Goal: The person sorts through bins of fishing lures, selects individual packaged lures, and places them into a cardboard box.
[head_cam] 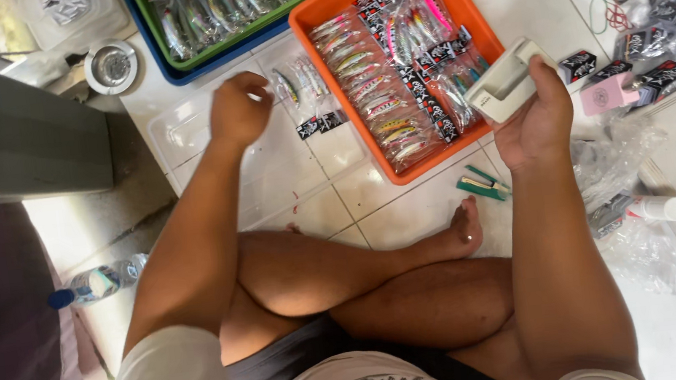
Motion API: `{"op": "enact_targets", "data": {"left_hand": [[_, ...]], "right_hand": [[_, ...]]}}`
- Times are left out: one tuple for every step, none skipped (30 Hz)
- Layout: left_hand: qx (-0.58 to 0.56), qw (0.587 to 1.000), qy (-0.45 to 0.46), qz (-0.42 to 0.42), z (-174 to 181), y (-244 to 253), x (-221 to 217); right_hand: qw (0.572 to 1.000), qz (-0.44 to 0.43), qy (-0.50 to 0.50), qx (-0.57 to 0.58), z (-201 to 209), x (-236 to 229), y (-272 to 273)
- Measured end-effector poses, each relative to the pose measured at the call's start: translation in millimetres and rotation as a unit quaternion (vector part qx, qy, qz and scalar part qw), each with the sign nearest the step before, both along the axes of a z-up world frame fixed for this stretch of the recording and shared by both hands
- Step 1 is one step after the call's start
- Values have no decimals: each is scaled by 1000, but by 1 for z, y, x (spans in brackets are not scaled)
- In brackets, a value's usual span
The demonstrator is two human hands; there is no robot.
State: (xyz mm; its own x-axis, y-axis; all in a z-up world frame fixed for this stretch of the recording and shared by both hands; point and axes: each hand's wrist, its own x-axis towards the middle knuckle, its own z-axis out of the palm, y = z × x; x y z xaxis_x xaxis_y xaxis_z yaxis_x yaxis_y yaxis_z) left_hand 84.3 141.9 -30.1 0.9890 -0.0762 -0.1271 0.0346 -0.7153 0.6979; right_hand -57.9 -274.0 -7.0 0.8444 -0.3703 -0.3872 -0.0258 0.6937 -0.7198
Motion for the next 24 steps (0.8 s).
{"op": "enact_targets", "data": {"left_hand": [[0,1000,1,3,-12,1,-4],[88,993,18,-70,-25,0,-7],[175,974,35,-142,-38,-3,-9],[171,974,35,-145,-39,-8,-13],[208,960,32,-183,-40,-14,-17],[243,943,28,-224,-41,-22,-19],[238,943,27,-230,-41,-24,-20],[252,939,12,-235,-41,-26,-23],[265,934,-3,-240,-42,-29,-25],[262,933,-3,-245,-42,-29,-25],[271,926,-24,-261,-42,-29,-25],[283,918,-44,-275,-41,-26,-25],[283,917,-44,-277,-50,-23,-22],[285,913,-51,-287,-58,-19,-21],[288,908,-58,-298,-67,-16,-20],[287,908,-58,-299,-68,-15,-21],[297,901,-60,-309,-68,-15,-22],[308,894,-61,-319,-68,-14,-22],[307,894,-61,-321,-74,-14,-23],[341,883,-60,-318,-79,-12,-22],[374,870,-60,-315,-83,-11,-22],[375,870,-61,-315,-85,-11,-21],[380,875,-29,-298,-87,-10,-20],[384,880,3,-279,-88,-9,-19]], "right_hand": [[1000,3,1,0,14,-1,11],[998,-23,51,-4,28,-2,21],[994,-49,100,-8,42,-3,30],[993,-52,101,-12,43,-1,38],[992,-71,108,-5,44,1,44],[989,-94,115,2,46,2,50],[988,-101,115,-2,33,5,47],[986,-108,122,-20,20,6,42],[984,-115,130,-38,7,7,38],[983,-119,131,-40,18,5,43],[983,-109,134,-67,28,3,48],[982,-96,135,-92,37,3,56],[982,-97,136,-91,36,2,56],[979,-98,144,-109,35,2,57],[975,-99,152,-127,34,1,58],[975,-100,153,-127,31,1,57],[974,-99,154,-137,28,2,57],[972,-98,154,-145,26,2,56],[972,-99,155,-146,32,0,58],[970,-96,160,-157,39,-2,61],[967,-93,165,-169,45,-3,64],[967,-94,164,-168,46,-3,63],[967,-89,165,-172,46,-3,63],[967,-85,166,-175,46,-3,62]]}}
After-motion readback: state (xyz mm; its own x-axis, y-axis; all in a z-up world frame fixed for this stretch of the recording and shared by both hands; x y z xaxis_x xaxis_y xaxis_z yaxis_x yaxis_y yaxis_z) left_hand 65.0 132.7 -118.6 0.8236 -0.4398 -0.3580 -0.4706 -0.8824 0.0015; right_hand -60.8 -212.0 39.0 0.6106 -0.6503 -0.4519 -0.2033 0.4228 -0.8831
